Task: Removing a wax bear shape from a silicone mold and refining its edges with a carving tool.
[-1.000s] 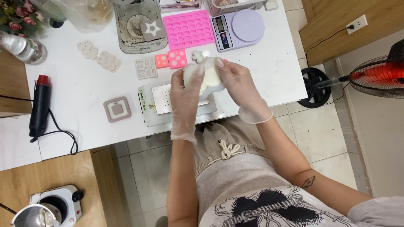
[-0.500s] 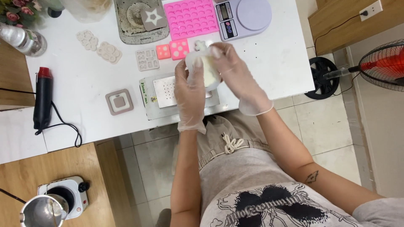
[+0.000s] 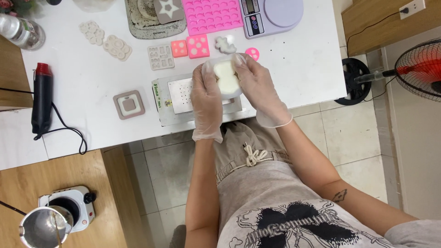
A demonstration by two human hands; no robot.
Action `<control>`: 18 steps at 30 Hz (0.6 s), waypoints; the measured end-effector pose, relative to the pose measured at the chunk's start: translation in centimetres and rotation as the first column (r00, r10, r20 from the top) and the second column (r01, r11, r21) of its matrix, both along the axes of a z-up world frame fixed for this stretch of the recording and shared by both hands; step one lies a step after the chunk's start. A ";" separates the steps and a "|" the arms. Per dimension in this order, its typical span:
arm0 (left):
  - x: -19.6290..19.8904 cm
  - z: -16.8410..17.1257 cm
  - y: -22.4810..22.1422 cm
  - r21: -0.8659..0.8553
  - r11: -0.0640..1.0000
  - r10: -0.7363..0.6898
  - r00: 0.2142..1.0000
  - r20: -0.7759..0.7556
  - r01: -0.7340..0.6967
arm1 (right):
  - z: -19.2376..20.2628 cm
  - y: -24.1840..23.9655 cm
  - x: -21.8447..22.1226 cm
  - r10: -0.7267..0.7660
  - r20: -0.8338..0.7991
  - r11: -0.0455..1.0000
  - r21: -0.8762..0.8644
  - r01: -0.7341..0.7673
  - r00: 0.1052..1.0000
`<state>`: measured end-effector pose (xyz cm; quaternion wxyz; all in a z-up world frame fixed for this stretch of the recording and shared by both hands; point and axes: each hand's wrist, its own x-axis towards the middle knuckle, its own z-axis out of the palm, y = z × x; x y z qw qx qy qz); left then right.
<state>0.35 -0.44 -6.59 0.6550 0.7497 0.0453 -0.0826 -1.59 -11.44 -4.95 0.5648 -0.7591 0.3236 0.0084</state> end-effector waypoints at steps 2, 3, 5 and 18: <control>0.3 -0.9 0.3 -0.088 0.996 -0.035 0.999 -0.029 0.032 | -1.0 -0.5 0.0 -0.014 0.031 1.000 0.008 0.014 0.999; 0.5 -0.9 0.4 -0.090 0.995 -0.034 0.999 -0.030 0.031 | -1.3 -0.7 0.1 -0.013 0.029 1.000 0.007 0.013 0.999; 0.7 -0.8 0.9 -0.124 0.990 -0.065 0.998 -0.023 0.062 | -1.9 -0.8 0.0 0.000 0.062 1.000 0.026 -0.001 0.998; 1.4 -1.4 1.4 -0.169 0.977 -0.153 0.978 -0.141 0.129 | -2.4 -1.2 -0.3 -0.005 0.094 0.998 0.071 -0.001 0.996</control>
